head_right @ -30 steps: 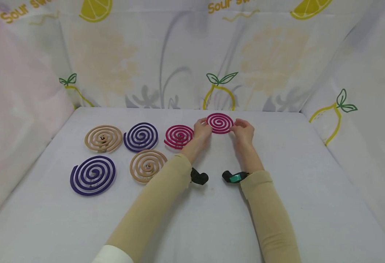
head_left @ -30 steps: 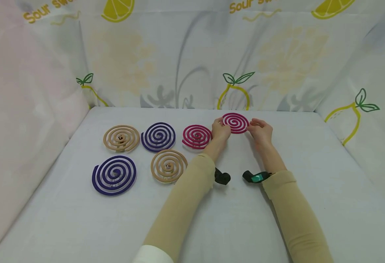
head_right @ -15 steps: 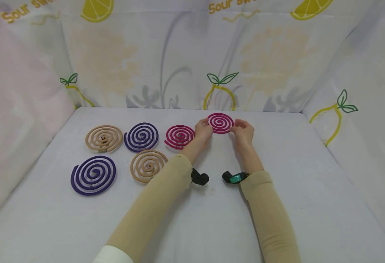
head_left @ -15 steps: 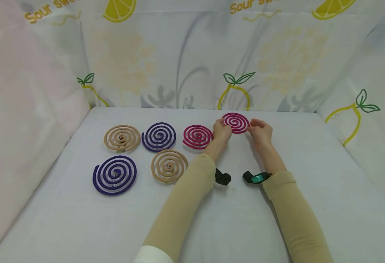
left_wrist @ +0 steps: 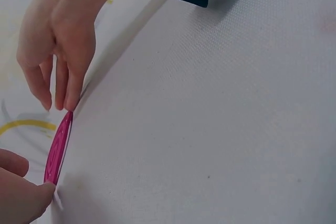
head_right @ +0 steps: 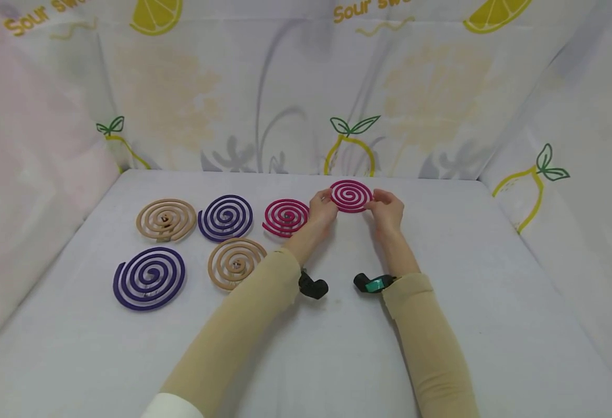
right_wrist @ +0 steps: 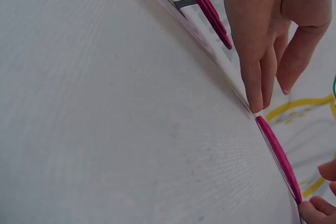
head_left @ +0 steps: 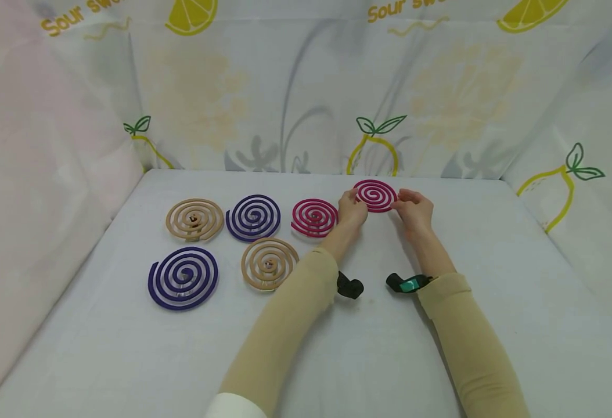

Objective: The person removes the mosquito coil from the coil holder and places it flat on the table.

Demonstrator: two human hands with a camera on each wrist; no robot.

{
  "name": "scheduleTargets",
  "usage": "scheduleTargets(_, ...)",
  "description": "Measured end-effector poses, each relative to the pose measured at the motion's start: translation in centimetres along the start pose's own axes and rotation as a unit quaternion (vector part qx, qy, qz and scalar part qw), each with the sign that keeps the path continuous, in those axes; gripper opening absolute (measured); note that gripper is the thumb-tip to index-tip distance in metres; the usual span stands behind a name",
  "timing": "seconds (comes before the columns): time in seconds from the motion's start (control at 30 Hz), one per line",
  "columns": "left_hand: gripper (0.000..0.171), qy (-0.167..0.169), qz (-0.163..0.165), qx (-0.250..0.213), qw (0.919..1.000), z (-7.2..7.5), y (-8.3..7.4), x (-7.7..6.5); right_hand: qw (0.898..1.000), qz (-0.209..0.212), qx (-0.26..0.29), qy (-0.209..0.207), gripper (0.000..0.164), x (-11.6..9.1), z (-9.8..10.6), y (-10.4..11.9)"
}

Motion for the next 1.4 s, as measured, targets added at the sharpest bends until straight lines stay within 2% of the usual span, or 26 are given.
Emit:
scheduleTargets(0.2, 0.057, 0.031, -0.013, 0.02, 0.9992, 0.2, -0.2, -1.5, 1.0, 0.023, -0.013, -0.009, 0.052, -0.3, 0.2, 0.8)
scheduleTargets(0.4, 0.055, 0.082, -0.008, 0.048, 0.9954, 0.6, -0.4, -3.9, 0.999, 0.041, -0.006, 0.007, 0.05, -1.2, -0.6, 1.7)
scheduleTargets(0.53, 0.053, 0.108, -0.01, 0.055, 0.9926, 1.3, -0.7, -5.6, 0.999, 0.039, 0.008, 0.018, 0.051, -2.0, -1.2, 2.3)
scheduleTargets(0.67, 0.05, 0.129, -0.028, 0.055, 0.9898, 2.3, -1.2, -7.1, 0.998, 0.052, 0.016, 0.031, 0.053, -3.3, -2.2, 3.4)
scheduleTargets(0.83, 0.049, 0.125, -0.037, 0.048, 0.9903, 4.4, -1.2, -8.4, 0.996, 0.065, 0.009, 0.061, 0.056, -5.3, -3.8, 5.0)
scheduleTargets(1.0, 0.051, 0.124, -0.045, 0.032, 0.9908, 6.2, -1.6, -9.0, 0.996, 0.057, 0.034, 0.062, 0.056, -6.7, -4.9, 5.4)
scheduleTargets(1.23, 0.053, 0.09, -0.047, 0.001, 0.9948, 9.4, -2.6, -8.4, 0.994, 0.056, 0.049, 0.079, 0.057, -8.2, -6.1, 5.4)
scheduleTargets(1.4, 0.056, 0.07, -0.05, 0.009, 0.9963, 11.8, -3.4, -7.6, 0.993, 0.059, 0.057, 0.082, 0.052, -8.7, -6.4, 5.2)
Point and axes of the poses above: each hand's wrist, its own x-axis towards the middle knuckle, its own z-axis out of the back of the hand, y = z × x, the point moved 7 cm from there along x, towards the middle knuckle, and after that the axes turned 5 degrees about z, right-handed, at the moved point
